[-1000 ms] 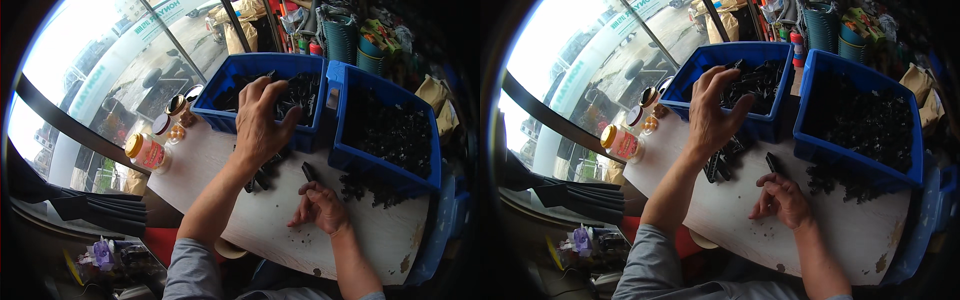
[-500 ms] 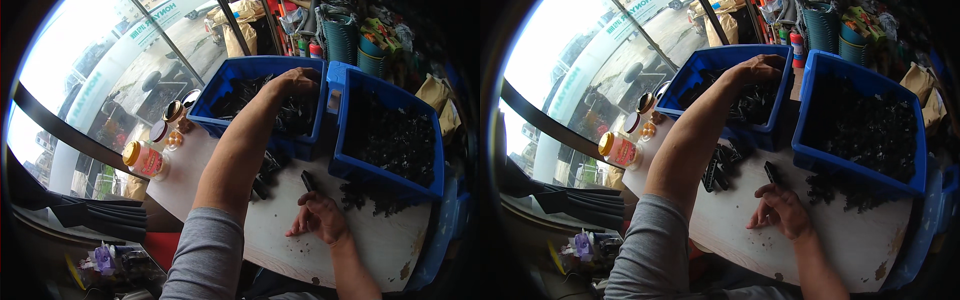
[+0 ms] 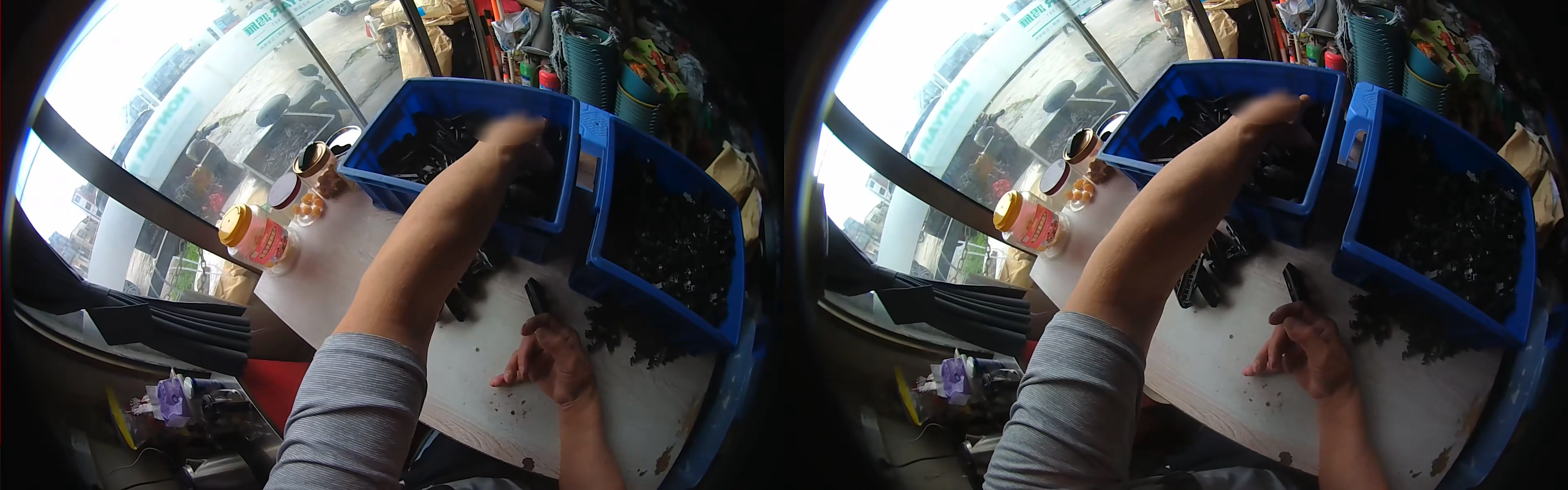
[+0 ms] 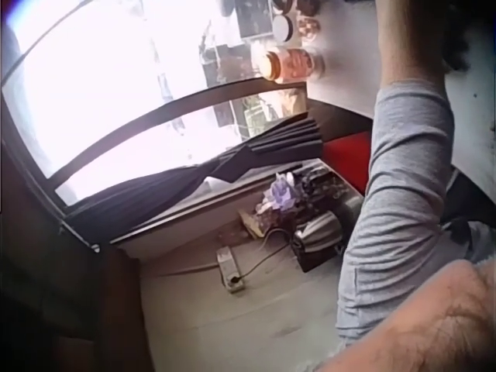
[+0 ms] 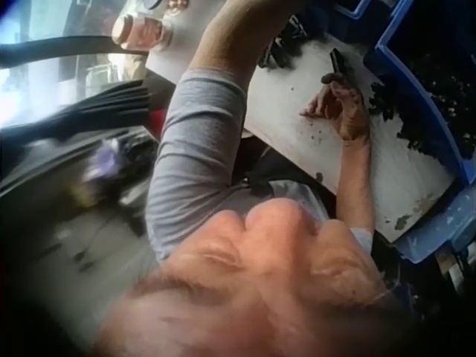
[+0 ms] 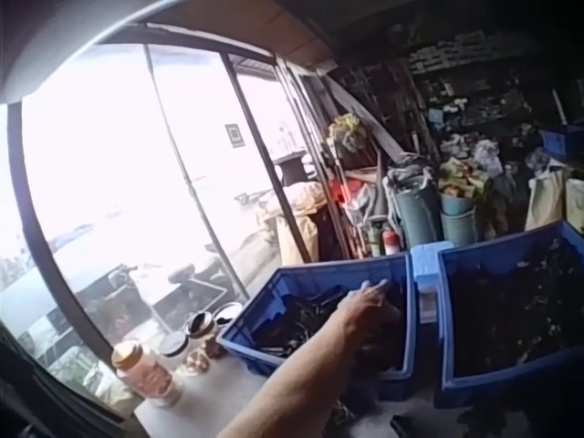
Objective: Manually assembling small black plastic components by hand at a workbench.
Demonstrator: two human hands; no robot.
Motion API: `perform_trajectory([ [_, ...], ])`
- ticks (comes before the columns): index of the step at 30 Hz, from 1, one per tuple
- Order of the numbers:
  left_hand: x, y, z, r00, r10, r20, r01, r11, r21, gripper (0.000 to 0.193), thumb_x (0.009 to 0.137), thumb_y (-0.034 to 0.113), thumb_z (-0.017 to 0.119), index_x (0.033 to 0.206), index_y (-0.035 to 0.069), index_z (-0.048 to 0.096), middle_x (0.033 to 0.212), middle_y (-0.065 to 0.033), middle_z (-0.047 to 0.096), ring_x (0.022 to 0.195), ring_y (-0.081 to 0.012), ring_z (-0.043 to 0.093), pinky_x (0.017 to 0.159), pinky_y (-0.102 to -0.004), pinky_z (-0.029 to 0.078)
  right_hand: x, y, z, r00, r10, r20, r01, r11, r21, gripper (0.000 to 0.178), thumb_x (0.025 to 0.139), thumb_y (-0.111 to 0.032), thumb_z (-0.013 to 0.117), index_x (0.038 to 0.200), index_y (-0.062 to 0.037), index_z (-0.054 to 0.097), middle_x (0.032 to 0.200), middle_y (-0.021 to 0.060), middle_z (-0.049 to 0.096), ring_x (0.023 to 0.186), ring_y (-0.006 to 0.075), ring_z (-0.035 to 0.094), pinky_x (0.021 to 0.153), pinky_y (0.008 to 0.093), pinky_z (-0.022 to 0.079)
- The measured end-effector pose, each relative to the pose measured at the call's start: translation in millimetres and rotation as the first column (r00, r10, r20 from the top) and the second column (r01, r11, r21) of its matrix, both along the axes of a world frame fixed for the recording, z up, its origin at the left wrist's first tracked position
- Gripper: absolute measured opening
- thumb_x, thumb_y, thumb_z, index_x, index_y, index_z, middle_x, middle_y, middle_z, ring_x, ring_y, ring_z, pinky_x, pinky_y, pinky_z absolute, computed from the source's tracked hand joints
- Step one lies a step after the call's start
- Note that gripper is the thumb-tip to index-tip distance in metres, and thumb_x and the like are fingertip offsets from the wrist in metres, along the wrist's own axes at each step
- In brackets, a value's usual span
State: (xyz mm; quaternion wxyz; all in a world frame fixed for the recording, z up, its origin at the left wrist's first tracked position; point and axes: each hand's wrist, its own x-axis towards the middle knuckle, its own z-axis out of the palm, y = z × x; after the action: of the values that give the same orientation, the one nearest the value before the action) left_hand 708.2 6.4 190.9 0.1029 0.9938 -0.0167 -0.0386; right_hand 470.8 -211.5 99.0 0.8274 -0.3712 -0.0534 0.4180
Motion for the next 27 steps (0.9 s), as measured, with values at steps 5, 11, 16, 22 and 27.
perform_trajectory([
  [5, 5, 4, -11, 0.99, -0.03, 0.134, 0.014, 0.993, 0.12, 0.067, 0.072, 0.04, 0.077, 0.133, 0.019, 0.055, 0.13, -0.0198, 0.057, 0.118, -0.0383, 0.061, 0.095, -0.0449, 0.054, -1, 0, 0, 1.0, 0.009, 0.017, -0.01, 0.999, 0.032, 0.031, 0.096, -0.03, 0.06, 0.113, -0.0043, 0.06, 0.063, 0.0154, 0.06, 0.066, 0.0358, 0.068, 0.072, 0.0663, 0.057],
  [11, 8, 4, -8, 0.982, -0.036, 0.186, 0.008, 0.988, 0.153, 0.06, 0.071, 0.037, 0.077, 0.127, 0.02, 0.061, 0.115, -0.0149, 0.069, 0.106, -0.0343, 0.069, 0.088, -0.0441, 0.057, 0, 1, -1, 1.0, 0.002, 0.019, -0.003, 1.0, 0.018, 0.032, 0.096, -0.03, 0.06, 0.113, -0.0036, 0.059, 0.063, 0.0158, 0.06, 0.066, 0.0365, 0.068, 0.071, 0.0666, 0.057],
  [16, 7, 6, -11, 0.973, -0.069, 0.222, 0.037, 0.988, 0.149, 0.055, 0.072, 0.032, 0.076, 0.124, 0.019, 0.064, 0.111, -0.0145, 0.071, 0.104, -0.0344, 0.069, 0.087, -0.0435, 0.058, 0, 0, -1, 1.0, -0.003, 0.016, 0.003, 1.0, 0.019, 0.031, 0.096, -0.03, 0.06, 0.112, -0.0036, 0.059, 0.062, 0.0155, 0.06, 0.065, 0.0356, 0.068, 0.071, 0.0662, 0.057],
  [22, 8, 6, -2, 0.982, -0.044, 0.182, 0.033, 0.997, 0.066, 0.048, 0.073, 0.031, 0.075, 0.119, 0.019, 0.068, 0.112, -0.0124, 0.072, 0.107, -0.0321, 0.068, 0.091, -0.0409, 0.056, -1, 0, 1, 1.0, -0.02, 0.003, 0.02, 1.0, 0.002, 0.03, 0.095, -0.029, 0.059, 0.111, -0.0037, 0.059, 0.062, 0.0149, 0.06, 0.065, 0.034, 0.069, 0.071, 0.0646, 0.058],
  [27, 6, 19, 1, 0.964, -0.032, 0.264, 0.049, 0.997, -0.061, 0.046, 0.073, 0.033, 0.075, 0.117, 0.02, 0.071, 0.111, -0.0112, 0.072, 0.107, -0.0301, 0.069, 0.091, -0.0398, 0.056, -2, -1, 5, 1.0, -0.014, 0.019, 0.014, 1.0, -0.008, 0.029, 0.096, -0.029, 0.058, 0.111, -0.0037, 0.059, 0.062, 0.0147, 0.06, 0.064, 0.0335, 0.068, 0.071, 0.0641, 0.059],
])
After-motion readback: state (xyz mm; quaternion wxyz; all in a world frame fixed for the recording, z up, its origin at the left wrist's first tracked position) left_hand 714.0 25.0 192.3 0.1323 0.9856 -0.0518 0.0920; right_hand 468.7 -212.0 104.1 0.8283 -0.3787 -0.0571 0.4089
